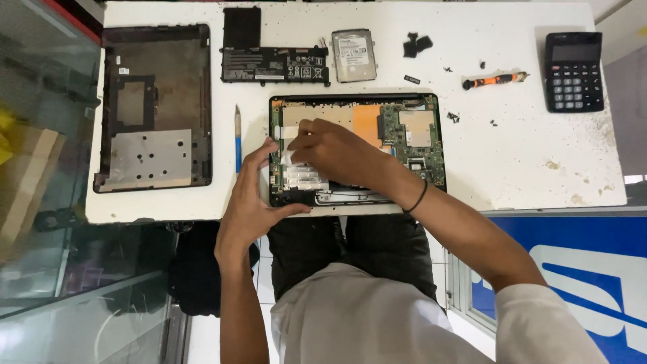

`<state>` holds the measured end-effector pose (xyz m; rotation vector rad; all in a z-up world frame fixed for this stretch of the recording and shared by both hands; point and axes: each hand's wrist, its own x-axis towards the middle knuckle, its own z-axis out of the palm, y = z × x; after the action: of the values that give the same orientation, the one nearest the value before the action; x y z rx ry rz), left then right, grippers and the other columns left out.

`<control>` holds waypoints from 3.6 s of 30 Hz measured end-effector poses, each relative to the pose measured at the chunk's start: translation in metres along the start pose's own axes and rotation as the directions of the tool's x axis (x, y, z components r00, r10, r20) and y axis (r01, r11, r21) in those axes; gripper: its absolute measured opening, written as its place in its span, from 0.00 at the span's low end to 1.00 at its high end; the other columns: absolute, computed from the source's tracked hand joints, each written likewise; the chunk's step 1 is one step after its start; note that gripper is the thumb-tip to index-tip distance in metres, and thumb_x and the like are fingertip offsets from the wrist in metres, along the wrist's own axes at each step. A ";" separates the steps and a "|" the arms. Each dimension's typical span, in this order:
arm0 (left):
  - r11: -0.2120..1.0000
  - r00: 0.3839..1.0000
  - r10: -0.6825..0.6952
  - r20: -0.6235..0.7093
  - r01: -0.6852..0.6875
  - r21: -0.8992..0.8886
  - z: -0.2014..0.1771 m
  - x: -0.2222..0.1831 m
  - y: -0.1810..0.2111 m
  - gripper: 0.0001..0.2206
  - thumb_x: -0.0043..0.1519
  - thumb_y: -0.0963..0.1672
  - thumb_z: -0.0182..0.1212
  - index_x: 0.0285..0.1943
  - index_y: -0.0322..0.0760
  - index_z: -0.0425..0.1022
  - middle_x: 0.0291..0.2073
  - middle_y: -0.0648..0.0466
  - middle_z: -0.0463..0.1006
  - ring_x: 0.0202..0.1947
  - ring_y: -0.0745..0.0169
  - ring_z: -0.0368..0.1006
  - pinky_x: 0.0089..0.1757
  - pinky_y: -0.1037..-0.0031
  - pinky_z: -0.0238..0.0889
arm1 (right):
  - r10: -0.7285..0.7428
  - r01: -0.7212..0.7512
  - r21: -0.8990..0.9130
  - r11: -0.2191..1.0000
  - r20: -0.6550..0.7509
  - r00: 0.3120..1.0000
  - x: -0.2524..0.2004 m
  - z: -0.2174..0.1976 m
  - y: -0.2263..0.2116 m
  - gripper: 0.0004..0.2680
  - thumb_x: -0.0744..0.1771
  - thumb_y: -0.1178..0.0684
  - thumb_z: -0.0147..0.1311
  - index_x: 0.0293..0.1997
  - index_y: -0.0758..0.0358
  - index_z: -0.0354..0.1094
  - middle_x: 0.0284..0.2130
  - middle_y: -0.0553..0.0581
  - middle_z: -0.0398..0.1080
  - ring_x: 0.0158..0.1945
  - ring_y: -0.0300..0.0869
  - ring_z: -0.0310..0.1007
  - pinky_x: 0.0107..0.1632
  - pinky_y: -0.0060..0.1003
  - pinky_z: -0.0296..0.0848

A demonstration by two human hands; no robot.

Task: The person wipes the exposed motherboard of a disassembled laptop with a white tissue, then picks up the hard drive and wipes its casing and label, turning it over to clean both sides. They continue wiping the drive and the board area on the workbench.

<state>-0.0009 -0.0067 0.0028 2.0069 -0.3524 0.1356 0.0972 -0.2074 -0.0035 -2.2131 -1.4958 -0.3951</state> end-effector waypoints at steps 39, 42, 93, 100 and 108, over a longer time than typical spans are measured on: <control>0.998 0.999 0.044 -0.004 -0.044 -0.035 0.001 -0.004 -0.010 0.46 0.42 0.44 0.84 0.70 0.34 0.58 0.66 0.41 0.64 0.73 0.40 0.51 0.66 0.53 0.53 | 0.318 -0.326 0.335 0.884 0.079 0.945 -0.047 -0.029 0.075 0.08 0.66 0.67 0.58 0.41 0.61 0.82 0.42 0.61 0.79 0.50 0.54 0.70 0.49 0.46 0.71; 1.000 1.000 0.014 0.016 -0.013 -0.027 -0.001 -0.004 0.001 0.47 0.41 0.44 0.84 0.69 0.31 0.59 0.65 0.36 0.64 0.72 0.35 0.52 0.66 0.49 0.52 | 0.295 -0.289 -0.067 0.955 0.099 0.950 -0.047 -0.042 0.046 0.04 0.63 0.64 0.64 0.37 0.63 0.82 0.39 0.60 0.81 0.49 0.50 0.72 0.49 0.42 0.70; 0.828 0.964 0.226 0.139 -0.265 0.494 0.055 0.075 0.018 0.19 0.69 0.45 0.57 0.65 0.28 0.68 0.57 0.37 0.74 0.58 0.40 0.70 0.55 0.53 0.63 | 0.869 0.237 0.918 -0.319 0.184 0.459 -0.070 -0.099 0.105 0.17 0.64 0.44 0.64 0.51 0.63 0.64 0.38 0.57 0.69 0.41 0.45 0.70 0.42 0.31 0.75; 0.828 0.972 -0.011 0.233 -0.122 0.547 0.054 0.190 -0.002 0.18 0.67 0.43 0.54 0.66 0.34 0.68 0.60 0.43 0.72 0.58 0.42 0.67 0.56 0.55 0.58 | 0.946 0.476 0.824 -0.307 0.208 0.249 -0.080 -0.096 0.171 0.12 0.65 0.67 0.64 0.49 0.73 0.64 0.38 0.68 0.74 0.34 0.48 0.76 0.36 0.33 0.82; 0.578 0.838 -0.329 0.435 -0.186 0.795 0.095 0.285 -0.019 0.46 0.42 0.56 0.83 0.66 0.38 0.61 0.58 0.47 0.68 0.60 0.46 0.62 0.61 0.53 0.48 | 0.968 0.199 0.962 -0.188 0.148 0.201 -0.080 -0.087 0.167 0.15 0.64 0.64 0.65 0.55 0.69 0.70 0.47 0.60 0.69 0.36 0.39 0.74 0.44 0.25 0.84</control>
<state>0.2702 -0.1375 0.0147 3.0042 -0.6504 -0.4442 0.2233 -0.3685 0.0017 -0.7899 0.2432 0.0188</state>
